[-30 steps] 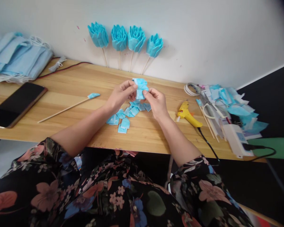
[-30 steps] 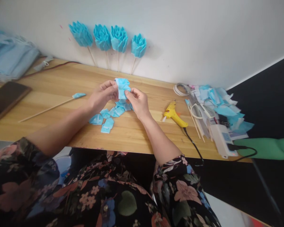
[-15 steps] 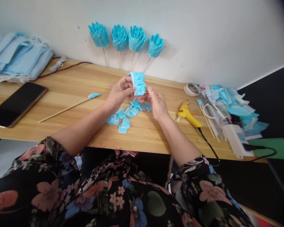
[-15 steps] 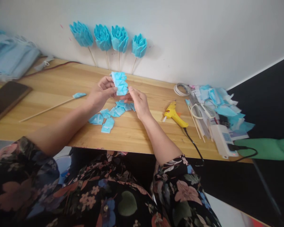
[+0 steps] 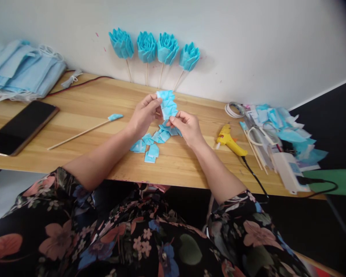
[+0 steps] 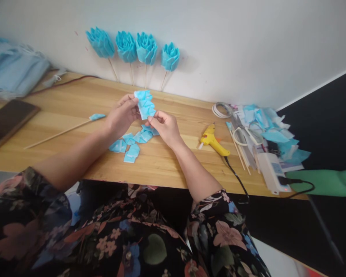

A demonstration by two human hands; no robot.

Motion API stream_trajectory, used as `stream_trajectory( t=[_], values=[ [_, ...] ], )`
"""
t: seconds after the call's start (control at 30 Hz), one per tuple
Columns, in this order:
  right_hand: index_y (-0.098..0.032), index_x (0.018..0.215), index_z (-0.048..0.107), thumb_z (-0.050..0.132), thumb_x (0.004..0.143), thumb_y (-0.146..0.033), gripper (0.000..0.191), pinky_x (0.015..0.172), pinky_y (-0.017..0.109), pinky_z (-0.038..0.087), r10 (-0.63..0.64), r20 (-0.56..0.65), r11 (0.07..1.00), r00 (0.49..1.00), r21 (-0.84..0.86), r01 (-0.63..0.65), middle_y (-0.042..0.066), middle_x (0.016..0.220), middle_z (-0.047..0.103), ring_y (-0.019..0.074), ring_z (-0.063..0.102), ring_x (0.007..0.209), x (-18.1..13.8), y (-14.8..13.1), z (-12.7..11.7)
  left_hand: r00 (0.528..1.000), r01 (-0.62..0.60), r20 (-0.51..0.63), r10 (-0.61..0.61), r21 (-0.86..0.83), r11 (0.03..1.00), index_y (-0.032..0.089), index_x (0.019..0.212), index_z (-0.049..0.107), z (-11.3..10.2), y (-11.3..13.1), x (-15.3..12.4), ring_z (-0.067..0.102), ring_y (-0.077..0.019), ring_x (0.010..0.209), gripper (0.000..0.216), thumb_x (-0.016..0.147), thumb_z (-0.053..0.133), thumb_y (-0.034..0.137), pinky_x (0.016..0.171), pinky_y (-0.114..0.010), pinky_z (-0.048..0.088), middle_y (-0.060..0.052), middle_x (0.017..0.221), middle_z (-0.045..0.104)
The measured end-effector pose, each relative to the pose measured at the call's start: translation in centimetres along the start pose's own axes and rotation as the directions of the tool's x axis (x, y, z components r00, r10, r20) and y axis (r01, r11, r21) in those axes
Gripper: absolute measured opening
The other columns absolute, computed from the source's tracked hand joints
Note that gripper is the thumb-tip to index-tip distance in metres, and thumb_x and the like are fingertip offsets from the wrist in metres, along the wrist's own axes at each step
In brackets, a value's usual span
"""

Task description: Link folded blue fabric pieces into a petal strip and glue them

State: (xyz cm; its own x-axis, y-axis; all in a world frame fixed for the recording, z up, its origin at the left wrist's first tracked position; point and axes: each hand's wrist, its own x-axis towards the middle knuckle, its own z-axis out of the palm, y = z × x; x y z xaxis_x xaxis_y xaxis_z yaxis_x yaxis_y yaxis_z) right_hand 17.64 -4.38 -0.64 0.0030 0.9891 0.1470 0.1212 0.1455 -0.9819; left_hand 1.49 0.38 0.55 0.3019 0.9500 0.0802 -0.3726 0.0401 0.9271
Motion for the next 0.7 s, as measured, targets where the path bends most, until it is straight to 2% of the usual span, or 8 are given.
stream_trajectory(
  t=[0.23, 0.4, 0.57, 0.7],
  values=[
    [-0.021, 0.075, 0.073, 0.066, 0.085, -0.067, 0.048, 0.073, 0.030, 0.054, 0.027, 0.088, 1.000, 0.996, 0.002, -0.028, 0.005, 0.079, 0.077, 0.0164, 0.067, 0.072, -0.02, 0.38, -0.30, 1.000, -0.004, -0.003, 0.004, -0.031, 1.000, 0.018, 0.082, 0.054, -0.40, 0.05, 0.21, 0.064, -0.0102, 0.068, 0.017, 0.094, 0.064, 0.024, 0.070, -0.024, 0.052, 0.002, 0.073, 0.064],
    [-0.024, 0.078, 0.073, 0.060, 0.084, -0.077, 0.055, 0.079, 0.035, 0.056, -0.021, -0.023, 0.999, 1.000, 0.042, 0.022, 0.003, 0.077, 0.073, 0.0183, 0.067, 0.074, 0.46, 0.70, -0.42, 1.000, -0.005, 0.018, 0.005, -0.025, 1.000, 0.018, 0.083, 0.057, -0.64, -0.11, 0.34, 0.064, -0.0107, 0.066, 0.019, 0.092, 0.069, 0.030, 0.067, -0.024, 0.052, 0.002, 0.072, 0.065],
    [-0.023, 0.075, 0.071, 0.072, 0.081, -0.065, 0.042, 0.075, 0.029, 0.050, -0.116, -0.078, 0.991, 0.990, 0.055, 0.120, -0.002, 0.074, 0.065, 0.0146, 0.060, 0.074, 0.71, 0.34, -0.48, 0.998, -0.006, 0.069, 0.007, -0.004, 1.000, 0.019, 0.086, 0.061, -0.26, -0.56, 0.12, 0.061, -0.0097, 0.061, 0.026, 0.087, 0.076, 0.039, 0.061, -0.022, 0.049, 0.003, 0.069, 0.066],
    [-0.022, 0.072, 0.067, 0.075, 0.080, -0.056, 0.036, 0.072, 0.028, 0.045, -0.118, -0.147, 0.992, 0.982, 0.027, 0.123, -0.003, 0.070, 0.060, 0.0132, 0.054, 0.071, 0.83, -0.06, -0.63, 0.996, -0.002, 0.089, 0.000, 0.028, 1.000, 0.018, 0.083, 0.064, -0.04, -0.78, -0.03, 0.062, -0.0106, 0.061, 0.037, 0.090, 0.070, 0.053, 0.059, -0.023, 0.048, 0.000, 0.071, 0.067]
  ],
)
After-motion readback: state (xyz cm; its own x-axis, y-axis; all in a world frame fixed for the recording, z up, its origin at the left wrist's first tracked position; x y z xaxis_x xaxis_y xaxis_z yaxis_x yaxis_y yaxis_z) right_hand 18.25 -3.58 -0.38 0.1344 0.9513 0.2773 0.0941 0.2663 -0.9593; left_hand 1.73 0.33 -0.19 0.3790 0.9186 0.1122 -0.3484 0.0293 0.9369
